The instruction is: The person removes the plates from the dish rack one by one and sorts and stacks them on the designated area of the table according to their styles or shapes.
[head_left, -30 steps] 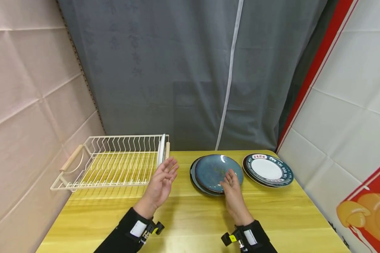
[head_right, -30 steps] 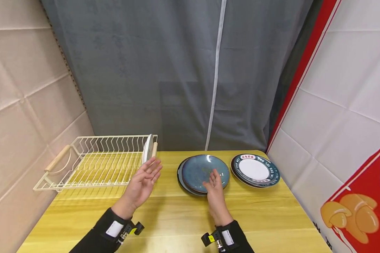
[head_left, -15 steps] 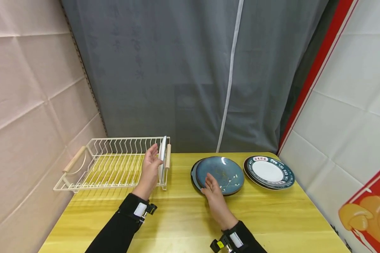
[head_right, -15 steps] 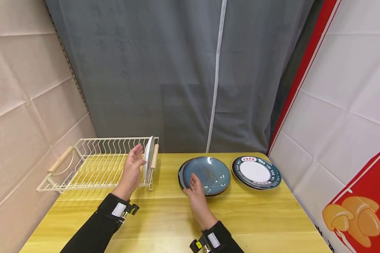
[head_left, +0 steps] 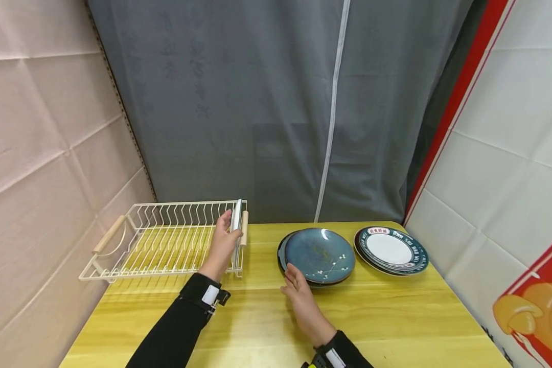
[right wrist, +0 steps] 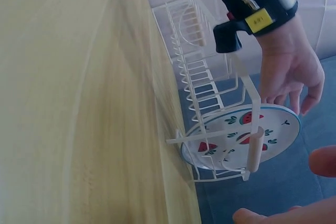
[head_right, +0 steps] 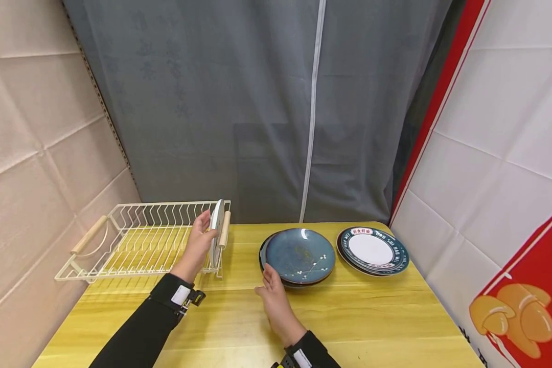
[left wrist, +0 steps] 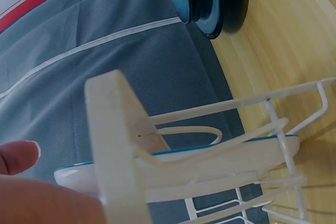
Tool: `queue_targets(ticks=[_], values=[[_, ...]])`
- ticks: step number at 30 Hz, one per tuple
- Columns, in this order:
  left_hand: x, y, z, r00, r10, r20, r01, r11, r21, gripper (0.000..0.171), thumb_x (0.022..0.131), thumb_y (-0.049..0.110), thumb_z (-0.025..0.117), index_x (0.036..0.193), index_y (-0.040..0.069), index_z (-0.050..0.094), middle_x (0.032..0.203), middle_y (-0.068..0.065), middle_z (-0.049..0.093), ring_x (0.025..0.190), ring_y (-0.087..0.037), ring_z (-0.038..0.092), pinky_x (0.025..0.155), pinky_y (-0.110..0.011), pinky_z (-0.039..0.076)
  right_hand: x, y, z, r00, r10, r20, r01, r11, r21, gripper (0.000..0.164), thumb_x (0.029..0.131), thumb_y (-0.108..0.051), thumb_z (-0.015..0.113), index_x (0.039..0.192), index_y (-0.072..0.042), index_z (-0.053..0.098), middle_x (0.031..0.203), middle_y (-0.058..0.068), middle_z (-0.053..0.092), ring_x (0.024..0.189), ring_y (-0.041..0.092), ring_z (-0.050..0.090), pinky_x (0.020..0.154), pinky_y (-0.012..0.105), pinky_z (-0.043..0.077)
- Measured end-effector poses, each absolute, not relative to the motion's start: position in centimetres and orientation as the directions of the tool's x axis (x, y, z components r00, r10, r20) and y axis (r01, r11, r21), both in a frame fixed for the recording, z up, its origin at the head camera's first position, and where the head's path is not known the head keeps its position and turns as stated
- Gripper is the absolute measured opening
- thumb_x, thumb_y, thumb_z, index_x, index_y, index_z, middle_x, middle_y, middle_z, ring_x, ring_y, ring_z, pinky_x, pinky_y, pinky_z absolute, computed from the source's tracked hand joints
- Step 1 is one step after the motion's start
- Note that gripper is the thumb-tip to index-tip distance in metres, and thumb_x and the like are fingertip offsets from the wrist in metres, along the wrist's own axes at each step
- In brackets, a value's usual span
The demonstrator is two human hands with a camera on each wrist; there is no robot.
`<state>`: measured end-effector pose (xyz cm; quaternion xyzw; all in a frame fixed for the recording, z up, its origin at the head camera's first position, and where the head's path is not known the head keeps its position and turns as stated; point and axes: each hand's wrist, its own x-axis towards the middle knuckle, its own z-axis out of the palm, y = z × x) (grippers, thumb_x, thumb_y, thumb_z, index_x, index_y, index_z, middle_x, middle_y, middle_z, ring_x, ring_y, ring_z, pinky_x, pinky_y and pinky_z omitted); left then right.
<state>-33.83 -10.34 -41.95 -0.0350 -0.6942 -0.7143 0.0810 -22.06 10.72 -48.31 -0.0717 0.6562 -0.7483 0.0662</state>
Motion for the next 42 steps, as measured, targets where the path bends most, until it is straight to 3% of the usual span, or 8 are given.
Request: queue_targets(ticks=[9,15,21,26,32,39,42], values=[[-34.4,-9.8,-43.1,-0.988,-0.077,0.130,0.128,0.040,0.991,0.072,0.090,-0.005,0.047,0.156,0.006,0.021,0.160,-0.019,0.023,0.145,-0.034,0.027,0.115,-0.049,0.031,-21.8,10.6,-49.0,-0.976,-0.217,0.009,0.024,-0.151,-0.988,0.071,0.100,-0.008,0.045,0.157,-0.002,0.004,0.161,0.030,0.003,0.149,0.047,0.005,0.120,0.057,0.016],[-35.0,-9.4,-43.9,-0.986,-0.086,0.144,0.133,0.125,0.983,0.073,0.092,-0.006,0.046,0.157,0.012,0.018,0.158,-0.020,0.026,0.137,-0.038,0.036,0.103,-0.051,0.043,-21.6,10.6,-48.9,-0.977,-0.215,-0.009,0.045,-0.166,-0.985,0.070,0.101,-0.010,0.046,0.157,-0.002,0.006,0.160,0.031,0.006,0.148,0.048,0.007,0.119,0.060,0.018],[-35.2,-8.9,-44.4,-0.957,-0.091,0.274,0.224,0.366,0.903,0.076,0.091,-0.012,0.040,0.159,0.011,0.015,0.155,-0.027,0.028,0.138,-0.046,0.035,0.113,-0.057,0.033,-21.4,10.7,-48.8,-0.972,-0.233,-0.018,0.064,-0.191,-0.980,0.070,0.102,-0.012,0.046,0.157,0.000,0.004,0.160,0.032,0.005,0.148,0.049,0.006,0.119,0.059,0.018],[-34.6,-8.5,-44.6,-0.892,-0.203,0.404,0.273,0.469,0.840,0.071,0.090,-0.014,0.042,0.156,0.006,0.025,0.151,-0.027,0.035,0.134,-0.047,0.039,0.113,-0.058,0.034,-21.2,10.9,-48.8,-0.969,-0.246,-0.016,0.069,-0.208,-0.976,0.071,0.102,-0.013,0.046,0.157,-0.001,0.003,0.160,0.031,0.003,0.148,0.049,0.004,0.120,0.057,0.018],[-34.2,-8.8,-44.2,-0.798,-0.303,0.520,0.339,0.488,0.804,0.062,0.087,-0.016,0.043,0.147,-0.001,0.041,0.146,-0.025,0.045,0.130,-0.046,0.042,0.109,-0.058,0.038,-21.1,10.9,-48.9,-0.971,-0.238,0.002,0.053,-0.228,-0.972,0.070,0.102,-0.010,0.045,0.157,0.000,0.002,0.160,0.032,0.003,0.148,0.050,0.004,0.120,0.057,0.018],[-33.6,-9.8,-41.3,-0.658,-0.382,0.649,0.488,0.439,0.754,0.061,0.085,-0.017,0.040,0.143,-0.002,0.048,0.142,-0.023,0.050,0.129,-0.043,0.043,0.107,-0.056,0.038,-21.0,10.9,-49.0,-0.969,-0.247,0.008,0.051,-0.231,-0.972,0.069,0.102,-0.010,0.044,0.156,0.000,0.002,0.160,0.033,0.002,0.148,0.049,0.002,0.120,0.057,0.017],[-32.7,-10.0,-39.4,-0.634,-0.389,0.668,0.538,0.399,0.743,0.064,0.086,-0.015,0.037,0.146,0.002,0.046,0.145,-0.020,0.048,0.130,-0.040,0.041,0.106,-0.057,0.040,-20.9,10.9,-49.0,-0.968,-0.252,0.008,0.052,-0.231,-0.972,0.069,0.102,-0.010,0.044,0.157,-0.001,0.002,0.160,0.032,0.002,0.148,0.049,0.002,0.121,0.057,0.016]])
